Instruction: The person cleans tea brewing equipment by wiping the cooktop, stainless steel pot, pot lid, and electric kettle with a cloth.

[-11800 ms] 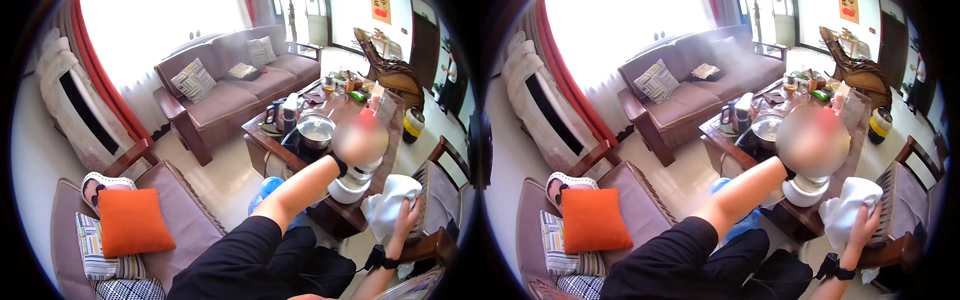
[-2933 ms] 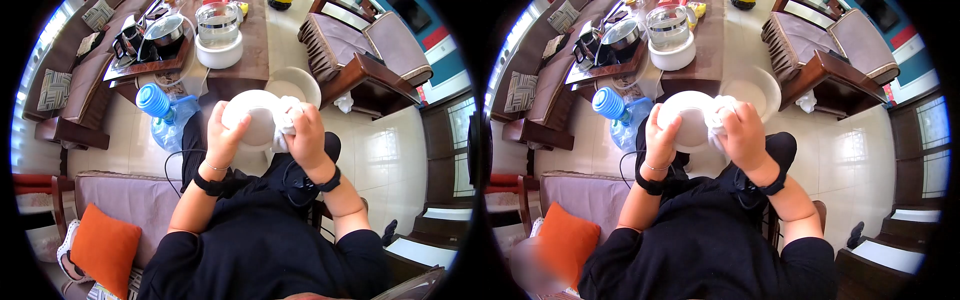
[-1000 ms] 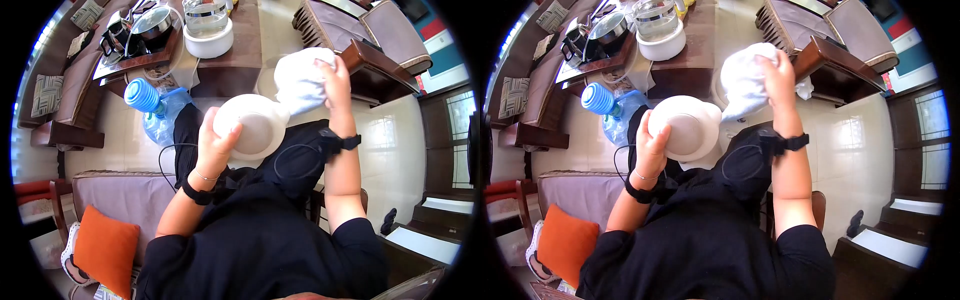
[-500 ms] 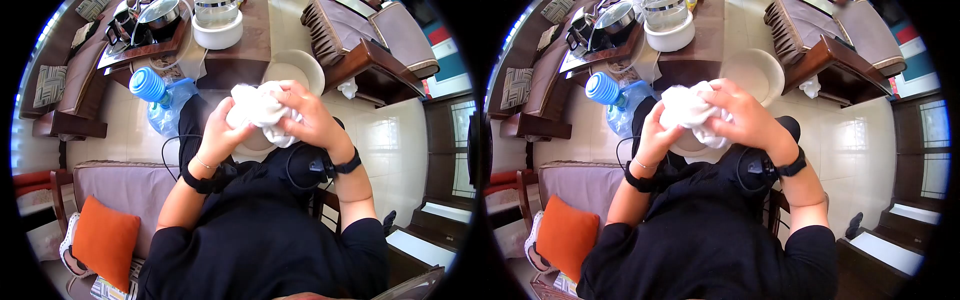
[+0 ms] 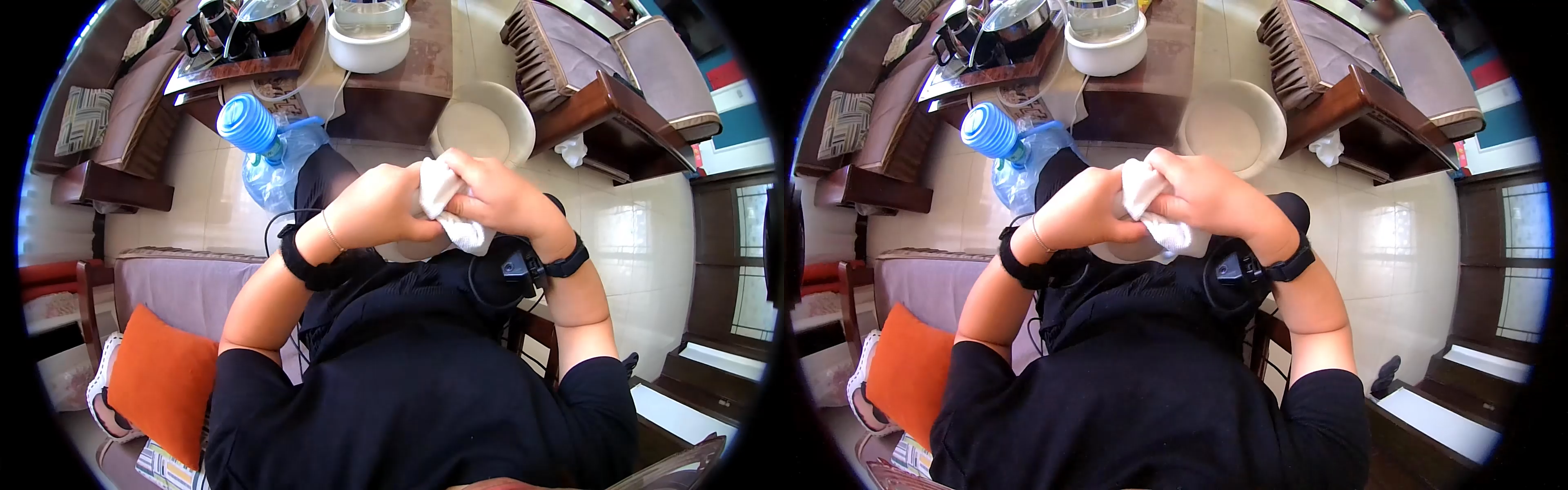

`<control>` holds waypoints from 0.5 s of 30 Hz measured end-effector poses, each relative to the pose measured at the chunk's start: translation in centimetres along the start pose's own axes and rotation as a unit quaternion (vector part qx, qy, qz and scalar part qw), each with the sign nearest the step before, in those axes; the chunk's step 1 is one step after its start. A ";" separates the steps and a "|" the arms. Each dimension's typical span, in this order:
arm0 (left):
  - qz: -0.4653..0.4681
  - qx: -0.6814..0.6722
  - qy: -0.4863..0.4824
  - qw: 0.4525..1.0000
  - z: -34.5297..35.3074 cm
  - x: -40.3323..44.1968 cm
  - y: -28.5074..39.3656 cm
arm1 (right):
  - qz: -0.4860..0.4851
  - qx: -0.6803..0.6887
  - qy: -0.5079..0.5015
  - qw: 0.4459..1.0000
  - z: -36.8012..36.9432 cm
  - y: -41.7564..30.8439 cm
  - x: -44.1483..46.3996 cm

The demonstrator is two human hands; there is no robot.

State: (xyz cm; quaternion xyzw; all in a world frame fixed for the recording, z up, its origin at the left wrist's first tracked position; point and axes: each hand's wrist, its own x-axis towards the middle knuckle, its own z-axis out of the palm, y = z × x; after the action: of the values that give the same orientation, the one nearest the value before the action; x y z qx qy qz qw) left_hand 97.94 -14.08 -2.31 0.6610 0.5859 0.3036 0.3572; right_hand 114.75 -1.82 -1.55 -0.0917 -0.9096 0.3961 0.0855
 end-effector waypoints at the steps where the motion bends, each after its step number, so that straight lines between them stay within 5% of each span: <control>1: -0.001 0.000 0.015 1.000 0.2 0.3 -0.5 | 0.019 0.013 0.009 1.000 0.5 0.4 0.0; 4: 0.023 -0.026 0.079 0.996 0.9 1.2 -2.4 | 0.059 0.046 0.035 0.997 1.0 0.8 0.3; 6: 0.052 -0.046 0.130 0.989 0.7 1.7 -2.8 | 0.082 0.112 0.190 0.972 1.8 1.6 0.2; 9: -0.091 -0.432 0.199 0.875 -0.2 1.4 -2.1 | 0.079 0.250 0.350 0.899 3.0 3.7 0.1; 12: 0.000 -0.330 0.308 0.892 3.1 2.0 -2.8 | 0.093 0.334 0.420 0.839 4.6 3.7 0.2; 15: -0.010 -0.411 0.343 0.845 4.0 1.9 -3.0 | 0.066 0.317 0.408 0.854 5.3 2.0 -0.2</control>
State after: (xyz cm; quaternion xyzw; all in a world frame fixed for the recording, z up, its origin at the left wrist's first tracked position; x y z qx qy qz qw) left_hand 99.85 -12.49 -7.05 0.3016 0.4994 0.7205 0.3750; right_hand 113.94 -4.21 -6.60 -0.2723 -0.6101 0.5948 0.4471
